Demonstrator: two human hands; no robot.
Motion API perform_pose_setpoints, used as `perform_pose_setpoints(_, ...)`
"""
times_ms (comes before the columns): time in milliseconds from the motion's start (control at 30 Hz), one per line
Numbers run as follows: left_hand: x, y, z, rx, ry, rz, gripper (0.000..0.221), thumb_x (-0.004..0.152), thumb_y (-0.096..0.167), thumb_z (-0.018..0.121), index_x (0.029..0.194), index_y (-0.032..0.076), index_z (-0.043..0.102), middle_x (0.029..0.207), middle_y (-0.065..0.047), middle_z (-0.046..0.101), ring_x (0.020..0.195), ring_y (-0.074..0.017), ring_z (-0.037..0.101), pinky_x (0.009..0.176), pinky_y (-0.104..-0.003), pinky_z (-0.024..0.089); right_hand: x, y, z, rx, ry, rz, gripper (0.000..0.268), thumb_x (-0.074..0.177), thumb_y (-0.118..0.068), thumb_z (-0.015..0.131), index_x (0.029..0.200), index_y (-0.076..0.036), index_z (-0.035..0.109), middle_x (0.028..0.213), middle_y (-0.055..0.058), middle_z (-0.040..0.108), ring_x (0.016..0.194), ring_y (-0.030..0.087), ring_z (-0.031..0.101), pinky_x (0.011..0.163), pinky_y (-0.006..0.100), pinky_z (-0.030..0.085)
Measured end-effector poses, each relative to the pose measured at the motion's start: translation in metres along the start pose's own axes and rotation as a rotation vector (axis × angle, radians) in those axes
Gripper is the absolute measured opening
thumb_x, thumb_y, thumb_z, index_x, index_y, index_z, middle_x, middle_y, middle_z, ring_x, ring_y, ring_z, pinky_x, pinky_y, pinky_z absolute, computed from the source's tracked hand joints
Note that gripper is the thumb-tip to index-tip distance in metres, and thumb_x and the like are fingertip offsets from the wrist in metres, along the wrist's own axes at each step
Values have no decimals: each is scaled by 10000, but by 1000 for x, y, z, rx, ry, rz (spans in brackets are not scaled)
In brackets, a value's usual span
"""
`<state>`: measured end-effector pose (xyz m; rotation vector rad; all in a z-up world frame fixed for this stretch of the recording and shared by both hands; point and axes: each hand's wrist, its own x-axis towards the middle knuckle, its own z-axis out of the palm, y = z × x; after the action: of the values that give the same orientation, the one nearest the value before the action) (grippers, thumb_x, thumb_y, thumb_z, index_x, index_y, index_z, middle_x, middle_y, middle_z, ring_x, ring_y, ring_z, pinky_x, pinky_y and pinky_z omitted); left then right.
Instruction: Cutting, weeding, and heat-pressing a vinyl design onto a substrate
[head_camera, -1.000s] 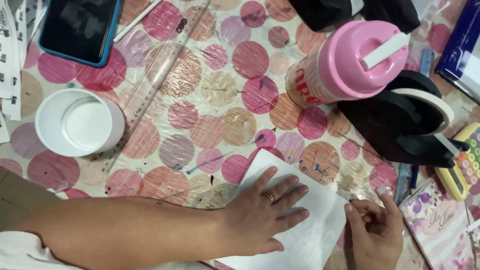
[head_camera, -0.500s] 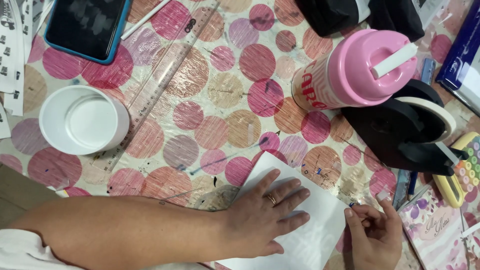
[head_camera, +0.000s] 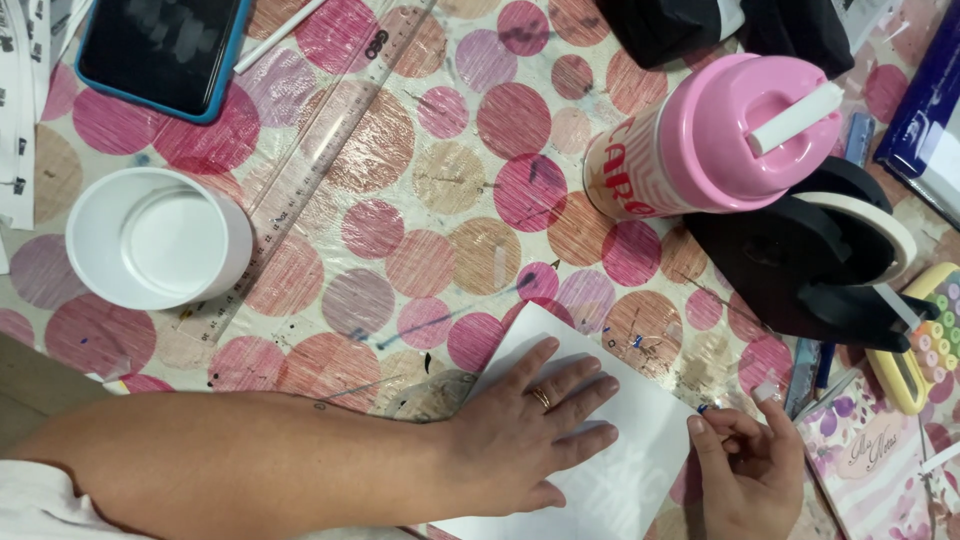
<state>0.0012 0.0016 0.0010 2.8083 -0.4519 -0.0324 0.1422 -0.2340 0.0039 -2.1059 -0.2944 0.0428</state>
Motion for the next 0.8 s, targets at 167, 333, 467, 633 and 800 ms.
perform_pose_setpoints(167,-1,0,2,-8,28,-3,872,799,759,526,1546,333,379,1697,-117,267,1571,-400,215,1251,-678,65,0,-5,4,-21,23,-29,647,859,90,763,1436,-24,493,1045,175,679,912,119,600,817,196,425)
perform_pose_setpoints(333,-1,0,1,-5,39,-10,870,793,763,533,1539,337,394,1694,-108,282,1568,-397,230,1253,-678,79,-1,-8,5,-34,33,-24,637,860,84,769,1425,-18,492,1046,171,682,905,115,599,815,188,421)
perform_pose_setpoints(467,-2,-1,2,-17,28,-6,872,795,755,537,1542,329,387,1695,-114,273,1571,-402,215,1253,-680,65,0,-6,4,-48,9,-24,647,860,84,769,1433,3,481,1047,174,677,929,132,596,826,209,433)
perform_pose_setpoints(633,-1,-2,7,-59,24,51,867,816,724,513,1546,277,375,1691,-138,257,1580,-426,162,1251,-673,42,5,-8,-3,-30,7,73,630,871,38,739,1433,-45,468,1045,135,679,849,98,556,839,191,428)
perform_pose_setpoints(800,1,-6,9,-92,151,58,905,769,702,577,1532,245,414,1667,-180,286,1571,-410,169,1208,-729,102,15,-6,-17,-28,-124,183,582,877,24,729,1404,-95,513,1019,84,727,680,84,522,650,213,453)
